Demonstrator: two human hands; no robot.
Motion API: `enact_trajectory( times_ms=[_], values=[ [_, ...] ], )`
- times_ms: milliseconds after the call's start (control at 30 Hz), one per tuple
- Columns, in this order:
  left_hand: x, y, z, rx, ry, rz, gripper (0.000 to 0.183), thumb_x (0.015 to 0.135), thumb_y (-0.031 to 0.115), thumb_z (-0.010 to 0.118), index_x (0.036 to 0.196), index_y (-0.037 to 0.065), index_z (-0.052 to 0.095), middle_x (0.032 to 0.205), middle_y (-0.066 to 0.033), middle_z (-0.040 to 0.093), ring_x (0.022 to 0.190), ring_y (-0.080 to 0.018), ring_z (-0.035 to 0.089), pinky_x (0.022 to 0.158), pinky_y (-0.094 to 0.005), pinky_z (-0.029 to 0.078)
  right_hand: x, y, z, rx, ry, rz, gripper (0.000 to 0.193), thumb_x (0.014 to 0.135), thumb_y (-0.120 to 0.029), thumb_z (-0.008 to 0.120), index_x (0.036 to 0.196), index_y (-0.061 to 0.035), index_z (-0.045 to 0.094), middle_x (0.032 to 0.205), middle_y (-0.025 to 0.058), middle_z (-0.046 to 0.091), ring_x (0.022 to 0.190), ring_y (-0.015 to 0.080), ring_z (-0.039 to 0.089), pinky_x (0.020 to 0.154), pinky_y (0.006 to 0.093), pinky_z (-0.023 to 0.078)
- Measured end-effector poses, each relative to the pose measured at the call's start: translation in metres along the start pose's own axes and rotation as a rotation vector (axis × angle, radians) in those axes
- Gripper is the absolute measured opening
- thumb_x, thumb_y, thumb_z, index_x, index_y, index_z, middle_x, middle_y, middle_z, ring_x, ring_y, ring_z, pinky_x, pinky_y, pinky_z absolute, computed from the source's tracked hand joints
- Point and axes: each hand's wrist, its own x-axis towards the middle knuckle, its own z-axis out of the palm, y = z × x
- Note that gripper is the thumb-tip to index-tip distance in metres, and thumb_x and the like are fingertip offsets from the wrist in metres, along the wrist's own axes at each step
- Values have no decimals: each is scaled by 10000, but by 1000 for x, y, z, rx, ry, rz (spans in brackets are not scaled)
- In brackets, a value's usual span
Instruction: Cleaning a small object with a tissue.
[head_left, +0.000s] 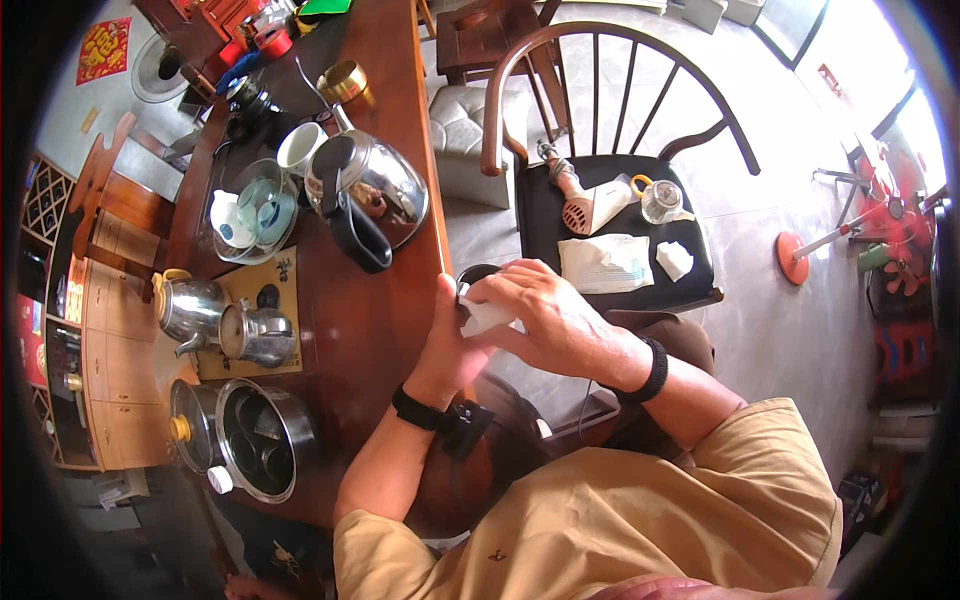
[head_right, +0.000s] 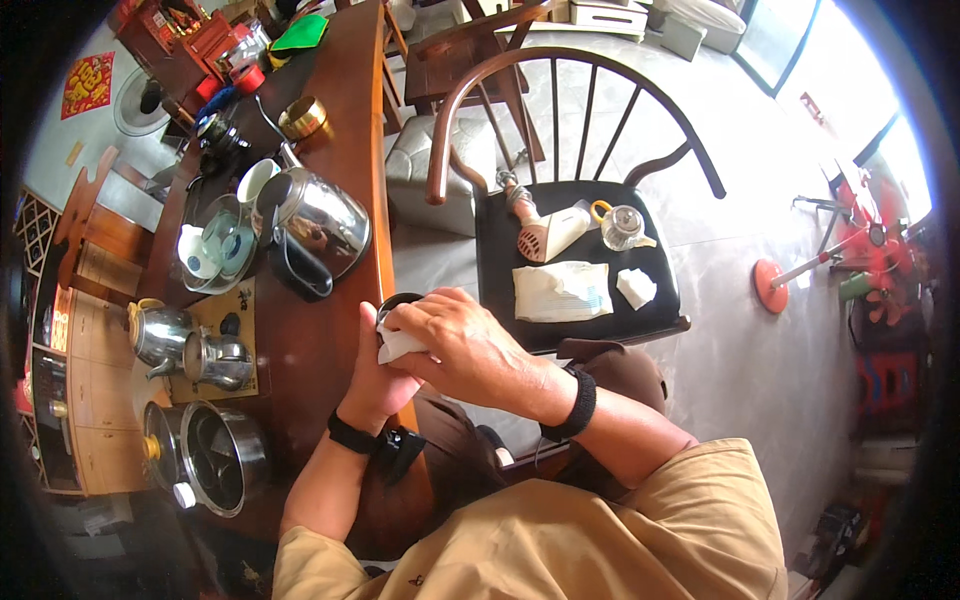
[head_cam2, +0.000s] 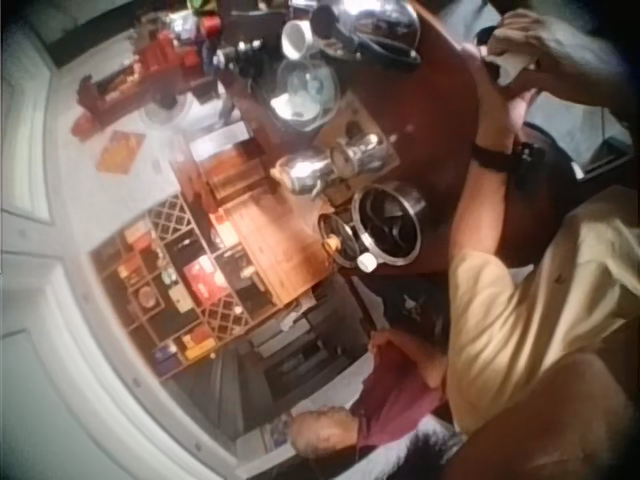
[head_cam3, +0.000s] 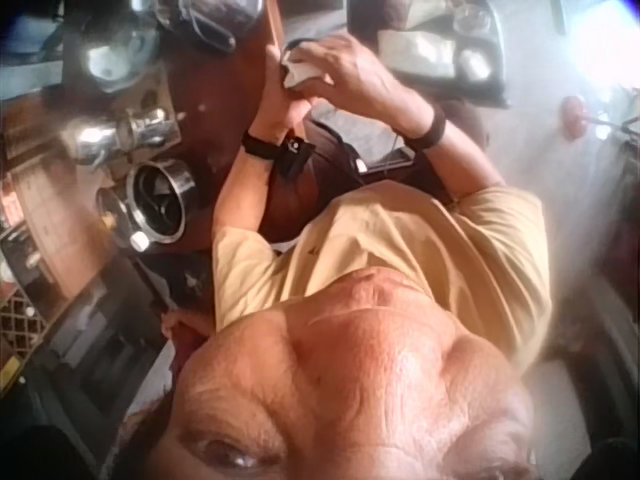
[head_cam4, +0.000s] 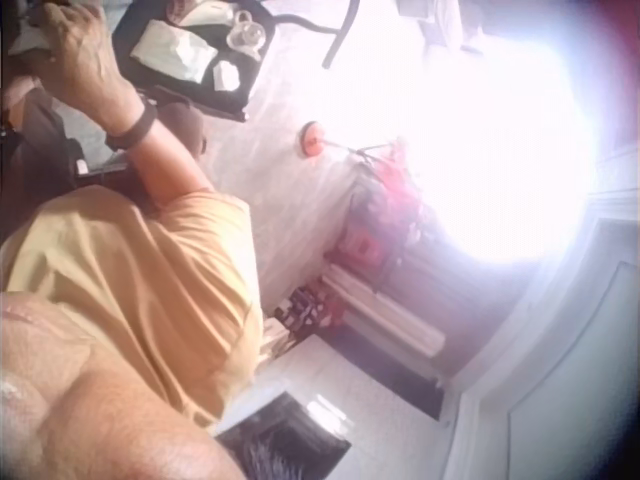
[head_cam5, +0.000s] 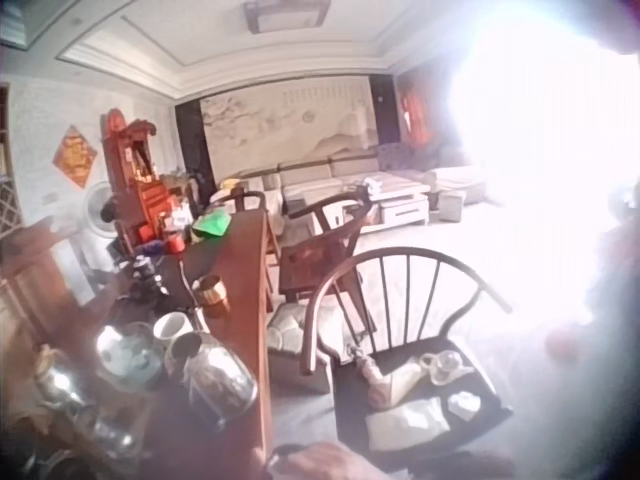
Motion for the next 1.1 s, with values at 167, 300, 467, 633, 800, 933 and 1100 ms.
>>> enact_trajectory(
  times_ms=[167, 300, 467, 633, 800, 933, 1100],
  values=[
    [1, 3, -2, -105, 65, -21, 740, 929, 717, 290, 1253, 108, 557, 1228, -74, 606, 1175, -220, 567, 988, -398, 455, -2, -1, 0, -111, -63, -42, 335, 768, -154, 696, 1059, -54, 566, 968, 120, 656, 989, 293, 624, 965, 408, 396],
    [1, -1, -4, -81, 74, -17, 718, 939, 700, 296, 1276, 116, 545, 1261, -62, 583, 1200, -216, 544, 999, -406, 443, -2, -1, -4, -181, -96, -72, 256, 725, -157, 711, 932, -65, 591, 864, 98, 607, 920, 279, 597, 889, 395, 411],
    [1, -3, -5, -16, 66, -23, 718, 937, 703, 299, 1295, 126, 532, 1295, -55, 555, 1225, -213, 518, 999, -405, 432, -4, 1, -6, -158, -82, -42, 227, 692, -161, 721, 868, -62, 616, 845, 83, 579, 917, 264, 565, 835, 380, 419],
    [1, 1, -4, -33, 25, -2, 709, 933, 704, 313, 1293, 134, 535, 1256, -42, 580, 1183, -204, 546, 969, -389, 448, -5, 5, 1, -187, -47, -98, 257, 678, -148, 715, 902, -53, 632, 911, 73, 563, 944, 246, 538, 805, 369, 417],
    [-1, -1, -4, -40, 89, 1, 657, 943, 669, 357, 1289, 141, 538, 1248, -39, 586, 1175, -201, 554, 963, -384, 454, -3, -2, -5, -296, -75, -88, 224, 651, -149, 708, 846, -62, 639, 910, 61, 549, 942, 230, 508, 784, 359, 415],
    [-1, -4, -6, 4, 103, -4, 621, 945, 648, 387, 1287, 152, 540, 1255, -39, 585, 1186, -206, 551, 974, -388, 452, -6, 1, -9, -279, -167, -72, 181, 657, -174, 718, 791, -78, 645, 901, 56, 548, 928, 240, 511, 784, 362, 419],
    [-1, 1, -3, -94, 60, -23, 630, 943, 659, 374, 1278, 154, 546, 1258, -46, 584, 1193, -213, 549, 971, -394, 455, -3, 4, -5, -76, -40, -41, 230, 678, -149, 727, 872, -68, 634, 880, 65, 552, 901, 282, 522, 790, 385, 430]
  ],
)
